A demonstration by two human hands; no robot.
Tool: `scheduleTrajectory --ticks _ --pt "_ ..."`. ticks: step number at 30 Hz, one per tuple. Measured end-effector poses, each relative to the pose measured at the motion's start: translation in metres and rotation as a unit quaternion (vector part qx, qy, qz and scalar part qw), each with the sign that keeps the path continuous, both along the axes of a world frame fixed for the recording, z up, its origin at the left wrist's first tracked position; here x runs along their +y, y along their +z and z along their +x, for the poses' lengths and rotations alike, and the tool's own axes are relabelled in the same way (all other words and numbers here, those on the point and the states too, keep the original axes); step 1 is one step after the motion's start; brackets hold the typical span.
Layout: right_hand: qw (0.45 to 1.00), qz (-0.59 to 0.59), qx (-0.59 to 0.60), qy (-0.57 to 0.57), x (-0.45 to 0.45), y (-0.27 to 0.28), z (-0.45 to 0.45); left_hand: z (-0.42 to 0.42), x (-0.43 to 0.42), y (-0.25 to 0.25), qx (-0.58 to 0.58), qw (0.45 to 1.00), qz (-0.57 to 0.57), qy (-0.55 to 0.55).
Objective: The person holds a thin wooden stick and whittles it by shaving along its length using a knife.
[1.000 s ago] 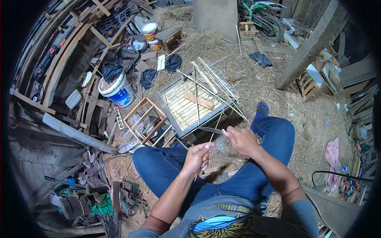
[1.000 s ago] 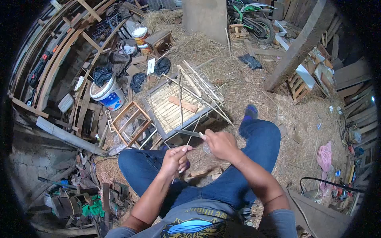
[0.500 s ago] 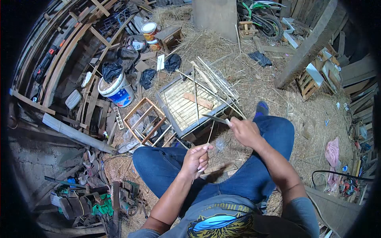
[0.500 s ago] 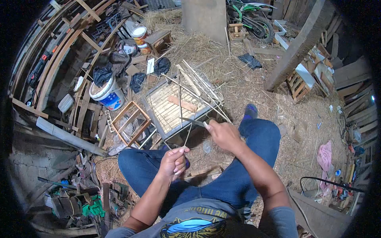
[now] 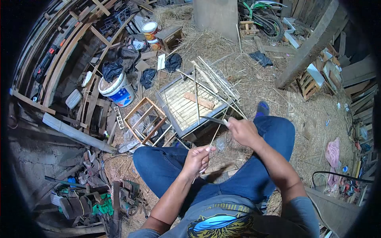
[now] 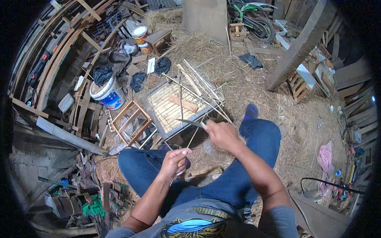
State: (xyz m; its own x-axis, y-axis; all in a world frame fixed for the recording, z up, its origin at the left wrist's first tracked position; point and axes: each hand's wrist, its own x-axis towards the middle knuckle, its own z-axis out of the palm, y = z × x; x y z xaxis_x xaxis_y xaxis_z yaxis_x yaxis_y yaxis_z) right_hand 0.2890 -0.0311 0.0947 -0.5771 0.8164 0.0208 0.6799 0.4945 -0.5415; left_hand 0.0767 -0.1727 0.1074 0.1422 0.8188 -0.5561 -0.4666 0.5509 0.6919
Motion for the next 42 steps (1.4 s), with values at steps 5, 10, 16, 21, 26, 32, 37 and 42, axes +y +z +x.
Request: scheduleTrajectory --ticks 5,10,16,21,26,32,37,42 --pt "0.995 0.006 0.003 0.098 -0.035 0.011 -0.016 0.002 0.003 0.004 0.049 0.999 0.023 0.009" --pt "0.997 -0.010 0.027 0.075 -0.033 0.017 -0.019 0.000 0.007 0.001 0.141 0.987 0.074 -0.007" --pt "0.996 0.036 0.077 0.040 -0.028 -0.003 -0.019 0.000 0.010 0.004 0.025 0.999 0.022 0.021" --pt "0.998 0.049 0.026 -0.006 -0.006 -0.017 -0.005 0.002 -0.005 0.002 -0.070 0.997 -0.020 0.032" --pt "0.976 0.142 0.127 0.102 -0.020 -0.005 -0.014 0.004 -0.003 0.008 -0.035 0.999 -0.002 0.028" --pt "0.987 0.098 0.061 0.111 -0.040 0.008 -0.019 0.008 -0.004 0.009 0.110 0.993 0.037 0.009" --pt "0.999 0.035 -0.002 0.039 -0.017 0.000 -0.009 0.010 -0.005 0.003 0.104 0.994 0.044 0.003" --pt "0.999 0.013 -0.030 -0.008 -0.014 -0.012 -0.008 0.010 -0.007 0.000 0.134 0.988 0.079 -0.004"
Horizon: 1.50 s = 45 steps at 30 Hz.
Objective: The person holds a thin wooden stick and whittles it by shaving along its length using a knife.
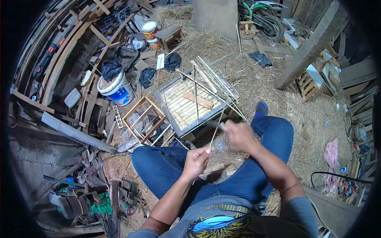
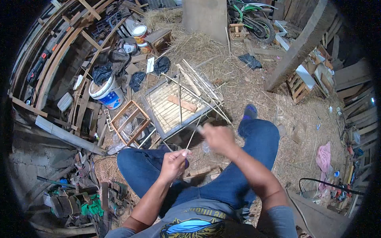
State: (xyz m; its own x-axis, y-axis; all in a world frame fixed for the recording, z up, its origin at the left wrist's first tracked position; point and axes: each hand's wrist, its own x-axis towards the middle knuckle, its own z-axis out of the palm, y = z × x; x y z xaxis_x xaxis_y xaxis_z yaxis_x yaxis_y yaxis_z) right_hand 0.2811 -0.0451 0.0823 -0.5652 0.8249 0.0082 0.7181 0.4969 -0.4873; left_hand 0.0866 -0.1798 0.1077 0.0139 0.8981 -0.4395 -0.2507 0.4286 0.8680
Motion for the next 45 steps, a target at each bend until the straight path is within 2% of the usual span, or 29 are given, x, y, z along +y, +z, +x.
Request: scheduleTrajectory --ticks 1,2,4,5,6,8,9,11,12,13,14,16,18,19,21,23,28,30,32,34,35,36,38,40,41,42,44,45 --pt "0.998 0.035 0.056 -0.023 0.007 0.001 0.008 0.000 -0.002 -0.003 0.015 1.000 0.010 -0.008" --pt "0.997 0.037 0.057 -0.023 0.001 0.000 0.008 0.000 -0.002 -0.007 0.016 1.000 0.013 -0.008" --pt "0.993 0.028 0.069 0.096 -0.026 0.013 -0.001 0.003 -0.003 -0.010 0.101 0.992 0.069 -0.021" --pt "0.987 0.060 0.102 0.105 -0.029 0.017 -0.003 0.003 -0.003 -0.007 0.138 0.986 0.091 -0.022" --pt "0.988 0.058 0.102 0.101 -0.021 0.014 0.001 0.004 -0.003 -0.007 0.137 0.986 0.089 -0.025" --pt "0.997 0.017 0.062 -0.042 0.007 0.004 0.012 0.008 -0.002 -0.006 0.202 0.969 0.142 -0.006" --pt "1.000 0.012 0.021 -0.018 -0.001 0.001 0.009 0.006 0.002 -0.007 0.203 0.968 0.146 -0.005" --pt "0.993 0.059 0.060 0.089 -0.031 0.013 -0.002 0.003 -0.001 -0.012 0.306 0.934 0.180 -0.035" --pt "0.984 0.098 0.080 0.123 -0.039 0.012 -0.004 0.003 0.001 -0.009 0.307 0.934 0.181 -0.037" --pt "0.991 0.081 0.025 0.108 -0.032 0.010 -0.002 0.004 0.004 -0.004 0.352 0.913 0.204 -0.033" --pt "0.989 0.111 0.070 0.064 -0.014 -0.008 0.004 0.005 0.004 0.002 0.394 0.891 0.223 -0.028" --pt "0.998 -0.035 0.012 -0.044 -0.003 0.003 0.006 0.006 0.007 0.007 0.406 0.886 0.224 -0.017" --pt "0.997 0.010 0.013 0.069 -0.033 0.017 -0.002 0.006 0.009 0.004 0.482 0.839 0.250 -0.043" --pt "0.991 0.048 0.069 0.108 -0.041 0.019 -0.006 0.007 0.010 0.006 0.481 0.839 0.250 -0.046" --pt "0.995 0.028 0.060 0.081 -0.026 0.013 -0.003 0.008 0.014 0.012 0.563 0.794 0.209 -0.094" --pt "0.999 0.005 0.034 0.034 -0.023 0.004 -0.007 0.008 0.021 0.008 0.575 0.788 0.198 -0.097" --pt "0.997 0.019 0.022 0.066 -0.010 0.001 0.001 0.005 0.026 0.006 0.591 0.776 0.180 -0.126" --pt "0.994 -0.047 -0.091 -0.049 0.012 -0.008 0.013 0.006 0.019 0.014 0.585 0.780 0.178 -0.131" --pt "0.996 -0.015 -0.073 -0.041 0.011 -0.018 0.013 0.005 0.011 0.014 0.579 0.785 0.174 -0.136" --pt "0.995 -0.019 -0.076 0.063 -0.018 -0.001 -0.011 0.005 0.011 0.003 0.574 0.797 0.148 -0.118" --pt "0.993 -0.015 -0.035 0.114 -0.023 0.001 -0.016 0.003 0.013 0.000 0.574 0.797 0.150 -0.115" --pt "0.993 -0.017 -0.035 0.116 -0.013 -0.006 -0.010 0.000 0.011 -0.004 0.576 0.789 0.188 -0.101" --pt "0.999 -0.025 0.001 -0.028 0.014 -0.023 0.006 -0.009 0.000 -0.018 0.578 0.781 0.219 -0.085" --pt "0.998 -0.064 0.006 0.013 -0.007 -0.001 -0.009 -0.015 0.000 -0.035 0.334 0.928 0.162 -0.024" --pt "0.996 -0.059 0.031 0.062 -0.026 0.011 -0.016 -0.012 0.001 -0.024 0.196 0.975 0.104 -0.016" --pt "0.991 -0.053 0.058 0.108 -0.037 0.016 -0.019 -0.012 0.003 -0.014 0.196 0.975 0.103 -0.017" --pt "0.990 -0.046 0.083 0.109 -0.027 0.007 -0.012 -0.014 0.003 0.001 -0.033 0.999 -0.036 0.008" --pt "0.995 -0.040 0.074 0.052 -0.006 -0.003 -0.002 -0.017 0.003 0.002 -0.085 0.996 -0.040 0.013"
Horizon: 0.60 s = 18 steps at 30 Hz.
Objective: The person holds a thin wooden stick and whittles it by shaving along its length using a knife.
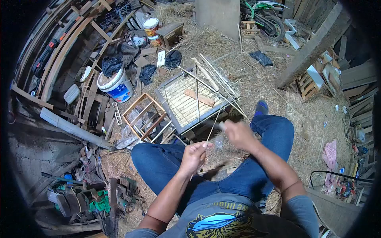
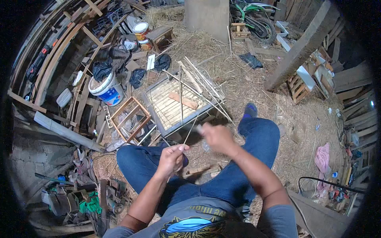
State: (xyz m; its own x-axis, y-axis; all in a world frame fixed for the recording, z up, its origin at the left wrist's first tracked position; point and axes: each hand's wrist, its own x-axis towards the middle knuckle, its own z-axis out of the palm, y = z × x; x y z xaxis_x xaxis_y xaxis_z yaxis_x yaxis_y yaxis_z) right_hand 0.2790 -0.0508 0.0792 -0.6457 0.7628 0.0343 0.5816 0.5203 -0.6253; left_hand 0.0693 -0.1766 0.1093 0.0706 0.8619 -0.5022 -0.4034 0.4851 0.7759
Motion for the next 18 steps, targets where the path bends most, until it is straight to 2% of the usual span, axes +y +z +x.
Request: scheduleTrajectory --ticks 1,2,5,7,9,10,11,13,14,15,17,18 --pt "0.998 0.004 -0.010 -0.059 0.012 0.001 0.004 0.000 -0.001 -0.001 0.000 1.000 0.002 -0.001" --pt "0.999 -0.016 -0.024 -0.046 0.009 0.003 0.005 0.000 -0.002 -0.003 -0.013 1.000 -0.007 -0.001" --pt "0.995 0.033 0.036 0.082 -0.029 0.013 -0.011 0.000 0.004 0.004 -0.060 0.998 -0.033 -0.003" --pt "0.997 0.076 0.000 0.014 -0.009 0.017 -0.008 0.000 0.006 0.006 -0.134 0.990 -0.042 0.015" --pt "0.991 -0.089 -0.009 -0.101 0.034 -0.008 0.008 -0.002 0.006 -0.002 -0.144 0.988 -0.047 0.027" --pt "0.973 -0.137 0.150 -0.115 0.037 -0.012 0.007 -0.001 0.005 0.001 -0.143 0.988 -0.046 0.022" --pt "0.973 -0.138 0.148 -0.114 0.034 -0.017 0.003 0.003 0.003 0.002 -0.144 0.988 -0.048 0.018" --pt "0.915 -0.267 0.278 -0.117 0.016 0.011 -0.024 0.011 0.005 0.004 -0.145 0.988 -0.046 0.002" --pt "0.910 -0.223 0.335 -0.094 0.015 -0.009 -0.032 0.017 0.007 0.008 -0.141 0.989 -0.040 0.002" --pt "0.910 -0.223 0.335 -0.096 0.017 0.001 -0.031 0.022 0.008 0.009 -0.135 0.990 -0.033 0.003" --pt "0.845 -0.372 0.325 -0.205 0.030 0.030 -0.031 0.023 0.006 0.010 -0.114 0.993 -0.026 0.004" --pt "0.827 -0.377 0.367 -0.197 0.043 0.025 -0.026 0.021 0.003 0.012 -0.096 0.995 -0.018 -0.005"
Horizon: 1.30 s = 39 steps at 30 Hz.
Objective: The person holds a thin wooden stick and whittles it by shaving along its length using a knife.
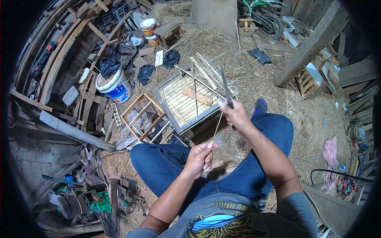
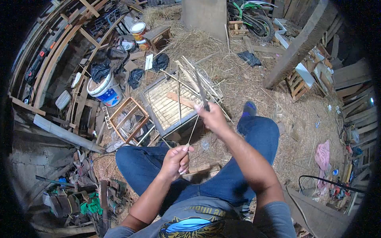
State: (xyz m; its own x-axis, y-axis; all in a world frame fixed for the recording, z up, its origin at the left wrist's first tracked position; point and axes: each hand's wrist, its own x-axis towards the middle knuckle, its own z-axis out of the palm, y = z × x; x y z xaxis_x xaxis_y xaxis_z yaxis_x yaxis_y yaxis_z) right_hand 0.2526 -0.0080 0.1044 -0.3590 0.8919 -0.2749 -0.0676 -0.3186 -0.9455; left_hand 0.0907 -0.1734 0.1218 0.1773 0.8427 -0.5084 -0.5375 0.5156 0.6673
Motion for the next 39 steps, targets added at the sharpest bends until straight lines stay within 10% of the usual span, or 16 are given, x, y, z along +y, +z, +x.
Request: scheduleTrajectory --ticks 3,9,23,39 --pt "0.942 0.296 -0.158 0.010 0.018 -0.022 0.005 -0.001 0.000 0.002 0.029 0.999 0.018 -0.009" --pt "0.804 0.448 -0.345 0.183 -0.069 0.032 0.017 -0.006 0.010 -0.005 0.065 0.996 0.053 0.043" --pt "0.780 0.436 -0.385 0.232 -0.056 0.043 0.023 -0.003 0.000 -0.002 -0.065 0.997 0.037 0.025" --pt "0.770 0.463 -0.366 0.241 -0.055 0.043 0.017 0.001 -0.002 -0.019 0.168 0.977 0.115 0.063"
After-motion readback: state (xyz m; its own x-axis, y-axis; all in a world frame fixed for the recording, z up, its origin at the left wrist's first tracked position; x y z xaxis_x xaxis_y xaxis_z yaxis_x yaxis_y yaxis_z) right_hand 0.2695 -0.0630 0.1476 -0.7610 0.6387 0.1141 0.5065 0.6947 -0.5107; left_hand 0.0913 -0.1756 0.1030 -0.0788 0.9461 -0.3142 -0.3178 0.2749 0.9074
